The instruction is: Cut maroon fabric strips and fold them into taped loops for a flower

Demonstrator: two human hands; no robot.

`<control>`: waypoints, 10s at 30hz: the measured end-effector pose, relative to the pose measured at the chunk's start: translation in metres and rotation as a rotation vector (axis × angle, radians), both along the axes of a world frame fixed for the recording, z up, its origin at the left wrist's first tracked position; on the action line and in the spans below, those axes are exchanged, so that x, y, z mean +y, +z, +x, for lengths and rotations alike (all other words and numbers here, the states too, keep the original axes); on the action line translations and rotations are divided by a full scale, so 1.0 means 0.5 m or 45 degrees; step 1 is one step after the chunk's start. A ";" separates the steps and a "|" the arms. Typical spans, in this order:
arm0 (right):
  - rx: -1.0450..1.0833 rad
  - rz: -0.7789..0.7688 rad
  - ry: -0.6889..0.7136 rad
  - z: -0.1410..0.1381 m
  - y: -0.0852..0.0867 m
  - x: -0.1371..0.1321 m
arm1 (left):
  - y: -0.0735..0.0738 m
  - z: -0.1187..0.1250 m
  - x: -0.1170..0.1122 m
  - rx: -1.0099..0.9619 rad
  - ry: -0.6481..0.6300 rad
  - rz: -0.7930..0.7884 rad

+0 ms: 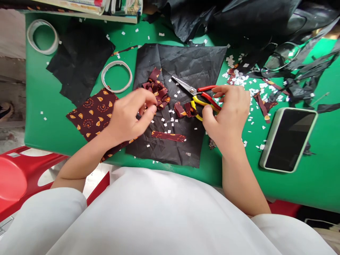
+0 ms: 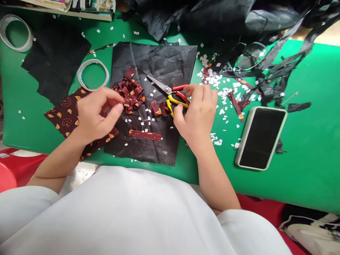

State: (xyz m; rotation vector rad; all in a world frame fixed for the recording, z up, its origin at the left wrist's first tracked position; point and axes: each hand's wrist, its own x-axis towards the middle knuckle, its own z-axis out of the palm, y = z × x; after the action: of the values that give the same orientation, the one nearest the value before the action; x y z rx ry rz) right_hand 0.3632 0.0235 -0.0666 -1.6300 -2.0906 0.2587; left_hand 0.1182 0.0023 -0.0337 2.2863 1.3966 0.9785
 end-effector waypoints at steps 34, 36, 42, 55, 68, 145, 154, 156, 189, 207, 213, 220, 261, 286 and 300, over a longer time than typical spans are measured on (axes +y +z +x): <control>0.175 0.215 0.028 -0.021 -0.005 -0.014 | -0.039 -0.051 0.052 -0.209 0.276 0.037; 0.175 0.215 0.069 -0.023 -0.002 -0.017 | -0.034 -0.046 0.045 -0.241 0.260 0.029; 0.229 0.201 0.310 -0.033 0.008 -0.029 | -0.007 -0.013 0.011 -0.331 0.193 0.078; 0.081 0.134 0.285 -0.044 0.005 -0.034 | -0.015 0.003 -0.017 -0.315 0.139 -0.010; -0.054 0.102 0.217 -0.035 0.000 -0.026 | -0.028 -0.001 -0.006 -0.384 0.044 -0.005; 0.021 0.169 -0.118 -0.009 -0.022 -0.008 | -0.034 -0.032 0.025 0.182 0.327 0.280; -0.037 0.166 -0.143 0.009 -0.012 0.004 | -0.031 -0.022 -0.003 0.171 0.124 0.276; -0.064 0.180 -0.122 0.010 -0.019 0.006 | -0.034 -0.023 -0.005 0.125 0.114 0.242; 0.031 -0.074 0.686 -0.110 -0.002 -0.097 | -0.001 0.020 -0.013 0.122 0.071 0.187; 1.134 -0.695 0.164 -0.106 0.031 -0.099 | 0.007 0.040 -0.026 -0.708 -0.118 -0.900; 1.121 -0.675 0.134 -0.105 0.026 -0.100 | 0.008 0.042 -0.027 -0.635 -0.082 -0.897; 0.959 -0.610 0.108 -0.104 0.030 -0.101 | -0.001 0.044 -0.030 -0.602 -0.077 -0.815; 0.514 0.112 0.484 -0.103 0.003 -0.097 | -0.009 0.042 -0.038 -0.020 -0.162 -0.484; 0.290 0.264 0.534 -0.100 0.001 -0.091 | -0.006 0.047 -0.037 -0.016 -0.364 -0.449; 0.539 0.014 0.526 -0.101 0.021 -0.095 | 0.007 0.042 -0.029 -0.310 -0.315 -0.845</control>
State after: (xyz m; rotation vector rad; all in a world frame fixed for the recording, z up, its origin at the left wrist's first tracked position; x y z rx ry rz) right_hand 0.3125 -0.0237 -0.0560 -1.0069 -2.0571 0.6631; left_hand 0.1393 -0.0121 -0.0303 1.7242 1.0880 0.5731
